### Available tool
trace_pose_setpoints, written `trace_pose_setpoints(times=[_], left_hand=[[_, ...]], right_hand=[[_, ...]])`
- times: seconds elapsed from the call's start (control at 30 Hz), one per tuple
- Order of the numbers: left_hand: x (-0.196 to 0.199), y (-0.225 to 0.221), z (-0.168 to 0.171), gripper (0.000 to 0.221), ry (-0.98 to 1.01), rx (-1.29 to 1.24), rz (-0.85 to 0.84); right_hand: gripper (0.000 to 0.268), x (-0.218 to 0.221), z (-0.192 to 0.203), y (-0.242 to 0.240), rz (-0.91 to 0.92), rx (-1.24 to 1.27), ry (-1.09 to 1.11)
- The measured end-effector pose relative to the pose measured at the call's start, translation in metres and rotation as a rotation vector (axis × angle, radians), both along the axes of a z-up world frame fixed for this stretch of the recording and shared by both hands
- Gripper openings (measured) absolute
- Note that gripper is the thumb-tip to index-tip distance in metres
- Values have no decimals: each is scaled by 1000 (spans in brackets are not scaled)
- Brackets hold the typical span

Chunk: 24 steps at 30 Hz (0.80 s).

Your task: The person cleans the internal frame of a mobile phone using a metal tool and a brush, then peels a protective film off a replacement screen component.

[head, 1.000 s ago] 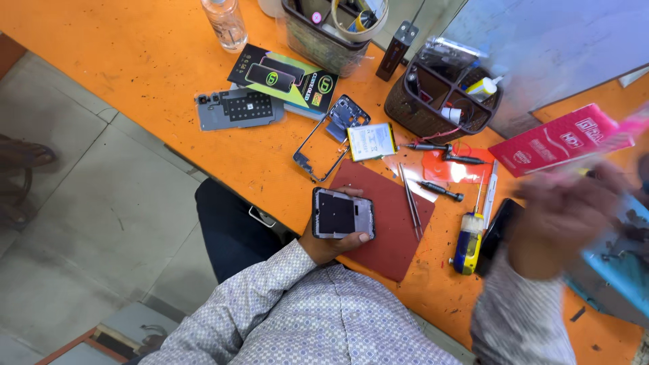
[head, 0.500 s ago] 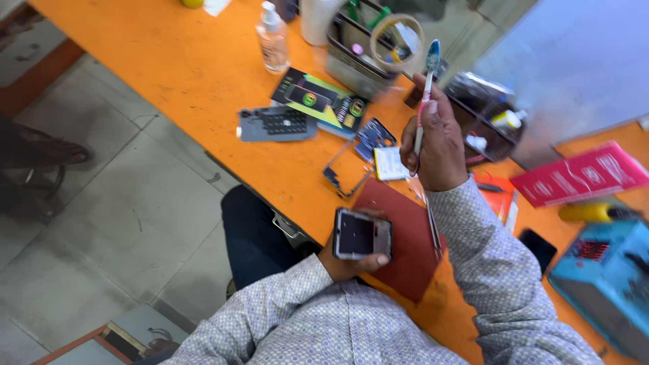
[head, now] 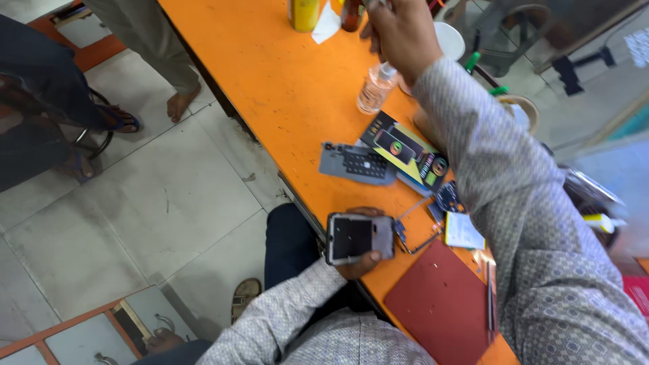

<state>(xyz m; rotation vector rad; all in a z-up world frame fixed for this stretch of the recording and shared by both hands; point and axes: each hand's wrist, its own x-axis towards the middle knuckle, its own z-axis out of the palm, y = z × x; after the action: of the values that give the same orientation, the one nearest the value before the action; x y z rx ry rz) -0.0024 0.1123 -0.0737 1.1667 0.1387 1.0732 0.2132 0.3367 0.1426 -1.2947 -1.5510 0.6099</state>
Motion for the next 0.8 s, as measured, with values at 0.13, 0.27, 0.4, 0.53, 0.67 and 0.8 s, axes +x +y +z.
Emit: trace_pose_setpoints(times=[0.13, 0.27, 0.4, 0.53, 0.67, 0.8], left_hand=[[-2, 2, -7, 72, 24, -6, 36], [1, 3, -15, 72, 90, 29, 115], [-3, 3, -12, 68, 73, 26, 84], [-16, 8, -2, 74, 192, -31, -10], [-16, 11, 2, 74, 177, -30, -17], [-12, 5, -5, 73, 135, -15, 9]], right_hand=[[20, 6, -37, 52, -103, -178, -185], [19, 0, -68, 58, -200, -379, -352], [18, 4, -94, 82, -232, -488, -469], [18, 4, -105, 90, -239, -537, -505], [19, 2, -98, 92, -263, -561, -516], [20, 6, -98, 89, -270, -577, -523]])
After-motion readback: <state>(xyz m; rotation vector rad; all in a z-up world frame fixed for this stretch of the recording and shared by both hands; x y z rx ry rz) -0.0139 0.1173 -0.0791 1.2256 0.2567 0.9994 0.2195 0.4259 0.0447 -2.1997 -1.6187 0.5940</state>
